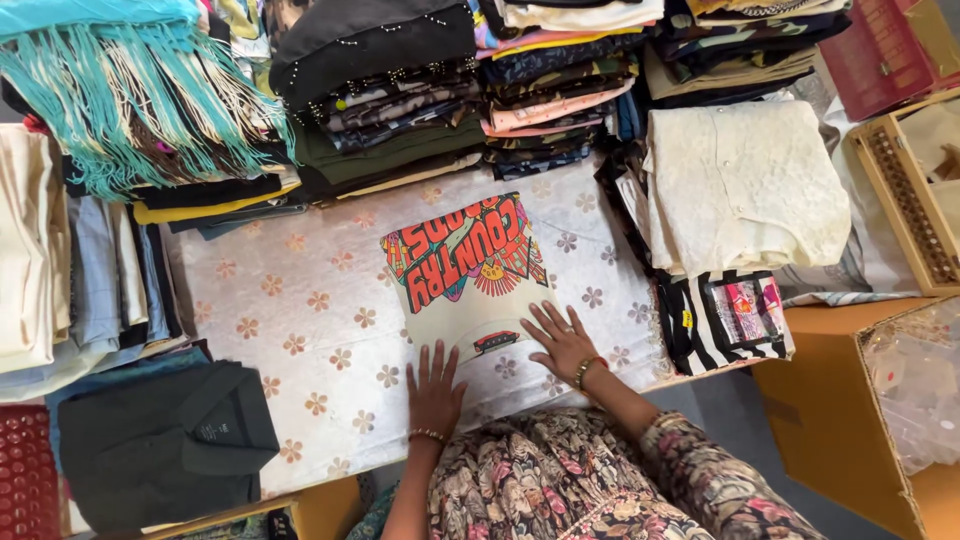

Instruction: Folding various articles of clothing on a floral-patterned surface.

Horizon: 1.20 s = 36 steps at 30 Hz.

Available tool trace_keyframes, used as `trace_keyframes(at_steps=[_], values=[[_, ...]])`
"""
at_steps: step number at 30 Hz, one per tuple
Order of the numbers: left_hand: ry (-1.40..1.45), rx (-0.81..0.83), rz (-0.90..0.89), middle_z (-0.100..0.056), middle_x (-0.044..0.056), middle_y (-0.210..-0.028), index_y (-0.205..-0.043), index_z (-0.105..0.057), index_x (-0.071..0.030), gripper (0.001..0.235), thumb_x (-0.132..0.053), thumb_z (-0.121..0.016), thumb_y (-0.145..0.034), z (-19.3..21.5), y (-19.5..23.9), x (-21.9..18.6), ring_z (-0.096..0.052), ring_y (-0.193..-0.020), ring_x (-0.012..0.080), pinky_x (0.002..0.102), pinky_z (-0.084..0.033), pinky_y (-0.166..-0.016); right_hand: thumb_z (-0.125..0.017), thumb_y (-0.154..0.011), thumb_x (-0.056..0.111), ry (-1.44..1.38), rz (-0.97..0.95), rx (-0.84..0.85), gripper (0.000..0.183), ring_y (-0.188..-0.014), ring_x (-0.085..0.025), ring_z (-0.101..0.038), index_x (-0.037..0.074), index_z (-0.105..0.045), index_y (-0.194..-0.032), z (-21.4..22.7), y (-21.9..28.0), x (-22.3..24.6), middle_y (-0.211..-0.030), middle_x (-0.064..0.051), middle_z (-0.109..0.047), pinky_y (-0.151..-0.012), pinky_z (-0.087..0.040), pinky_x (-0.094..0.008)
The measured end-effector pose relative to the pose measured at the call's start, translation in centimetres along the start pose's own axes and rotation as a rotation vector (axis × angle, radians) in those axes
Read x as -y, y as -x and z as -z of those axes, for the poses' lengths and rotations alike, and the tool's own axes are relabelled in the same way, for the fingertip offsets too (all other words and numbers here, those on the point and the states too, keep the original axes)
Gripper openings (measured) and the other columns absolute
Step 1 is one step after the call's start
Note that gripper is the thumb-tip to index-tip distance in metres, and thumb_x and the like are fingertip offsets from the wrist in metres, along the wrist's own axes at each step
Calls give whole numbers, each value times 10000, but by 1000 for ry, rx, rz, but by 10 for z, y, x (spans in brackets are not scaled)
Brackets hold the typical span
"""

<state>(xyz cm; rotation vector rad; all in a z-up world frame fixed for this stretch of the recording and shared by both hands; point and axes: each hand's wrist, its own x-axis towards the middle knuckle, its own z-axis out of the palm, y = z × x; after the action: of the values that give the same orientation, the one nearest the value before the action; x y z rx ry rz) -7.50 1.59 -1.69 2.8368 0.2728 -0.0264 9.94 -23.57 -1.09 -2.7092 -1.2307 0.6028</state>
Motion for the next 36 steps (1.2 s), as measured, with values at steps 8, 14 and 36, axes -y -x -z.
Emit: trace_keyframes(at_steps=[8,14,36], values=[[551,-425,544,-624,75,-1364,-1382,-604,-159,401,-175,-671,-987,-35,-20,30,-613,-1245,282,434,-494,-1060,-694,-959,245,-573,-247,-556,379,-1287,-263,-604,171,-614,-1322,13,-17,-14,-1407,-101,-618,-1089,-507,-402],[853,-370,770,-673,180,-1148,-1358,-532,-25,658,-169,-826,-787,-41,-75,24,-656,-1051,293,388,-515,-907,-767,-778,34,-1150,-529,-402,691,-1103,-238,-671,33,-510,-1419,-4,-71,-30,-1294,-143,-682,-954,-538,-338],[2019,-434,1019,-688,106,-1231,-1420,-531,-85,544,-126,-638,-888,149,111,97,-688,-1062,284,445,-558,-883,-712,-734,48,-1423,-67,434,744,-1061,-163,-652,4,-538,-1456,123,-131,150,-1227,-94,-704,-953,-524,-315]])
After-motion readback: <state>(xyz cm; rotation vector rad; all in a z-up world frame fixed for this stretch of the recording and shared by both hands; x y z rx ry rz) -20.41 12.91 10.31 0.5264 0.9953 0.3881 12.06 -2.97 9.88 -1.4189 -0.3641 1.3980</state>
